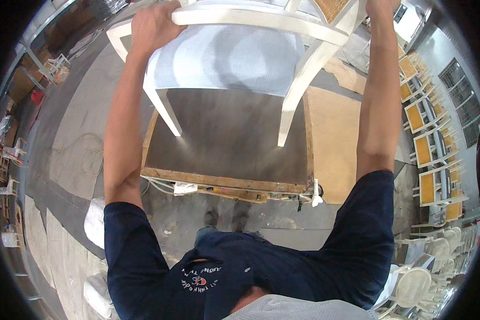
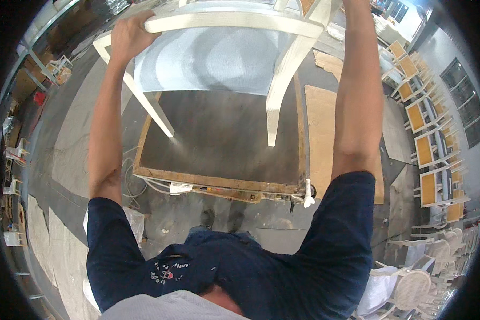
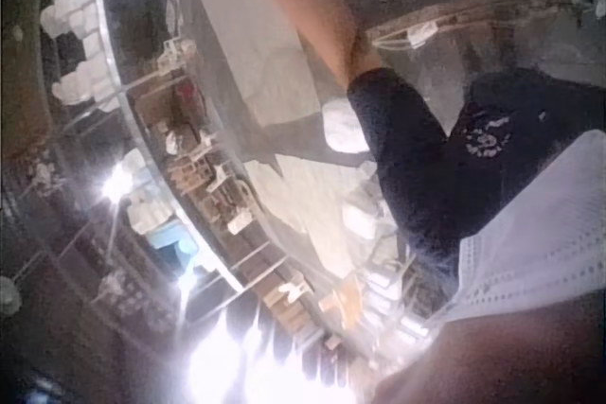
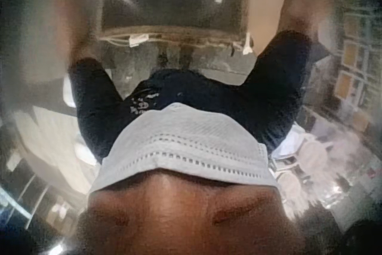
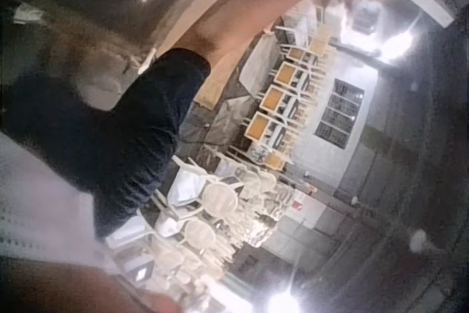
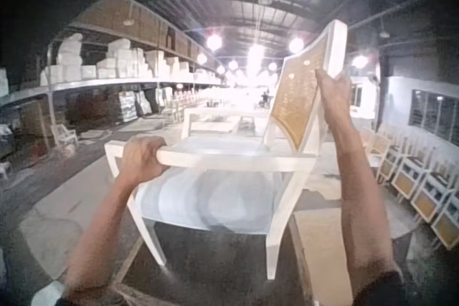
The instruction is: The person lifts and repositions a white chair, then uses a handheld orbital sander to sand the chair legs and frame. After sanding, the person wipes the sanded surfaces with a cloth. The chair is handled one at a time and placed back on the floor.
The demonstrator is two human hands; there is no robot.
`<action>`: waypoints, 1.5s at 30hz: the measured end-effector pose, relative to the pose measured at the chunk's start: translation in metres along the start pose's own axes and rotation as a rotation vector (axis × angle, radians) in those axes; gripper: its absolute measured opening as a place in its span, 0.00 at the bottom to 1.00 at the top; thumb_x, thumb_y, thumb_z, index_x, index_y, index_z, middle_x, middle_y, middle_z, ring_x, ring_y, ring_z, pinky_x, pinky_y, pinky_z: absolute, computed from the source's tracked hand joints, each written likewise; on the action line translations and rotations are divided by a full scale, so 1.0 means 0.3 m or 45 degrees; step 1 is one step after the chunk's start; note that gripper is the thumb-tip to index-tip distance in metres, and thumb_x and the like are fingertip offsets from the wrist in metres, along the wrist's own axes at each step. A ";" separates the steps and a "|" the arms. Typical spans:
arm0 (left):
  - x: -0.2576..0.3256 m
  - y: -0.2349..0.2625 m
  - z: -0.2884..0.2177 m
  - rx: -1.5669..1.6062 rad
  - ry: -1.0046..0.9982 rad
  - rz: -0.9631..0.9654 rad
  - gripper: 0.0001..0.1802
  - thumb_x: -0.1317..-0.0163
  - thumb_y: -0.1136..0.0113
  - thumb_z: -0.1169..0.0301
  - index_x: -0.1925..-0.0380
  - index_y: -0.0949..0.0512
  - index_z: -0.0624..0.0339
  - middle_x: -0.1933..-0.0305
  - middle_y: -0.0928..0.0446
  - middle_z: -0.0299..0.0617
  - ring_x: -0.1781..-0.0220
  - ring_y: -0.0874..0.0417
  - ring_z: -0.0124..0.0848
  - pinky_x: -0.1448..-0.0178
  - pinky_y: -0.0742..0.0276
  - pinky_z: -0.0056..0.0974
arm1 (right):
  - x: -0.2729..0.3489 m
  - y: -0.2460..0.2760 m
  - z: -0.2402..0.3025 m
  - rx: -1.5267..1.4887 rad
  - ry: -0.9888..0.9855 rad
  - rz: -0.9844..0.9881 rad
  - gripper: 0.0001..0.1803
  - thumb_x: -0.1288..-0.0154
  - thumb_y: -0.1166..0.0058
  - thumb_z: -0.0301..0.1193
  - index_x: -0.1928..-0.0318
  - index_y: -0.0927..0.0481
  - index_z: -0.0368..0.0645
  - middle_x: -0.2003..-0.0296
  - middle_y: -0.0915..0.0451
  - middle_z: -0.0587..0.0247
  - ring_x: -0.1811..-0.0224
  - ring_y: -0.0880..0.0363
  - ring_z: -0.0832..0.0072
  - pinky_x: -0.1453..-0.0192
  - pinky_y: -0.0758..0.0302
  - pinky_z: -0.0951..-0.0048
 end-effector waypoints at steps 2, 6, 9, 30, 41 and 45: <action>0.000 -0.010 0.000 -0.008 -0.001 0.006 0.24 0.59 0.33 0.57 0.59 0.18 0.51 0.71 0.18 0.47 0.69 0.16 0.42 0.63 0.21 0.42 | -0.009 0.007 -0.006 -0.002 0.047 0.032 0.25 0.49 0.39 0.36 0.56 0.24 0.26 0.63 0.20 0.48 0.61 0.22 0.63 0.56 0.27 0.65; -0.006 0.003 0.016 -0.054 -0.047 -0.051 0.25 0.59 0.34 0.56 0.59 0.18 0.54 0.68 0.18 0.48 0.68 0.16 0.42 0.62 0.21 0.43 | -0.029 -0.015 -0.019 -0.077 0.057 0.149 0.24 0.48 0.39 0.36 0.56 0.24 0.27 0.64 0.20 0.48 0.62 0.23 0.65 0.56 0.27 0.65; 0.039 0.033 -0.002 -0.065 -0.089 -0.136 0.18 0.57 0.35 0.59 0.65 0.18 0.54 0.71 0.18 0.45 0.70 0.17 0.42 0.64 0.22 0.43 | -0.010 0.000 -0.006 -0.206 0.024 0.060 0.24 0.47 0.39 0.34 0.55 0.25 0.28 0.63 0.20 0.50 0.60 0.23 0.68 0.54 0.28 0.67; 0.875 0.704 -0.248 0.260 -0.120 -0.191 0.16 0.69 0.35 0.73 0.74 0.27 0.54 0.74 0.29 0.35 0.68 0.25 0.36 0.62 0.36 0.41 | 1.616 0.885 0.628 -0.950 -1.544 0.455 0.39 0.33 0.70 0.63 0.37 0.40 0.44 0.41 0.34 0.54 0.39 0.35 0.63 0.36 0.40 0.51; 1.394 0.990 -0.227 0.774 -0.651 1.418 0.26 0.47 0.37 0.58 0.50 0.27 0.59 0.50 0.27 0.49 0.48 0.26 0.46 0.43 0.32 0.44 | 2.088 1.165 0.772 -1.336 -2.117 -0.624 0.22 0.32 0.65 0.45 0.51 0.30 0.41 0.58 0.27 0.60 0.50 0.31 0.63 0.39 0.38 0.52; 1.027 1.319 -0.184 0.881 -0.522 0.585 0.24 0.54 0.30 0.65 0.56 0.22 0.61 0.56 0.21 0.46 0.52 0.21 0.42 0.48 0.28 0.45 | 2.327 1.395 0.794 -1.122 -2.384 -1.045 0.14 0.37 0.62 0.41 0.64 0.32 0.44 0.67 0.31 0.61 0.64 0.33 0.65 0.48 0.34 0.52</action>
Point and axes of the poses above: each hand's wrist, its own x-axis away from the middle knuckle, its own y-axis out of the back of the hand, z = x × y, the point moved 3 cm from there along -x, towards the middle knuckle
